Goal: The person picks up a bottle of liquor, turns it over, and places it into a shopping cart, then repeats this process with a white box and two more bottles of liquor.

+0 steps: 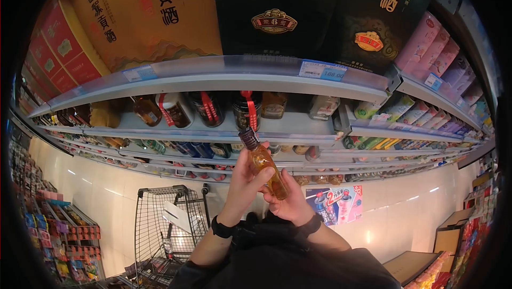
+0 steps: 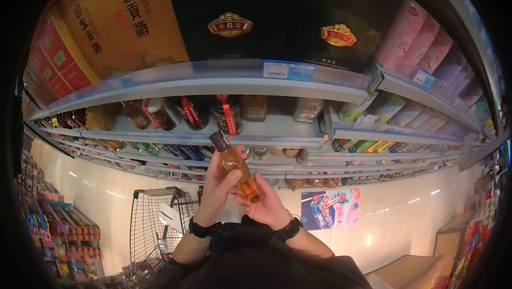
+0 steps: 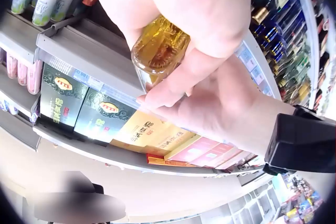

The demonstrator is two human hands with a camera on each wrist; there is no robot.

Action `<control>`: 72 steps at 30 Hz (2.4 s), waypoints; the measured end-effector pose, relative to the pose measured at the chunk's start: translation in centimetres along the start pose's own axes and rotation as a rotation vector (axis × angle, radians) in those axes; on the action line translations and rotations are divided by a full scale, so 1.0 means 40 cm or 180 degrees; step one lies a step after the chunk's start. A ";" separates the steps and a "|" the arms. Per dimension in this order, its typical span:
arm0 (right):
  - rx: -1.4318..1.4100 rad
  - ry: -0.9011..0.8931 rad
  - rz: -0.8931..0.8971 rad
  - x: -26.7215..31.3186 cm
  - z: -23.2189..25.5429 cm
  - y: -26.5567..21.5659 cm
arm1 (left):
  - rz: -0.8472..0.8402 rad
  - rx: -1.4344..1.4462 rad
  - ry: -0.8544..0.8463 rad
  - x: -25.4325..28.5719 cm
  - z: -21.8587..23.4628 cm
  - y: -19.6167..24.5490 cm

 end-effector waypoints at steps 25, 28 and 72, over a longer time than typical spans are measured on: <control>0.0636 0.0876 0.0578 -0.003 -0.097 0.054 | -0.0205 0.0472 0.0673 0.069 0.078 0.069; 0.0134 0.0393 -0.0090 0.003 -0.049 0.075 | -0.0227 0.0542 0.0694 0.076 0.044 0.062; 0.4167 0.1916 0.1923 0.155 -0.145 -0.118 | 0.0021 0.0440 0.0539 0.096 -0.049 -0.038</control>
Point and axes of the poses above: each hand's wrist, its own x-axis away from the middle knuckle, its own z-axis out of the back of the hand, y = z × x, the point moved 8 cm from there along -x, towards the middle knuckle, and after that the axes turned 15 degrees about -z, right-handed, at the moved point
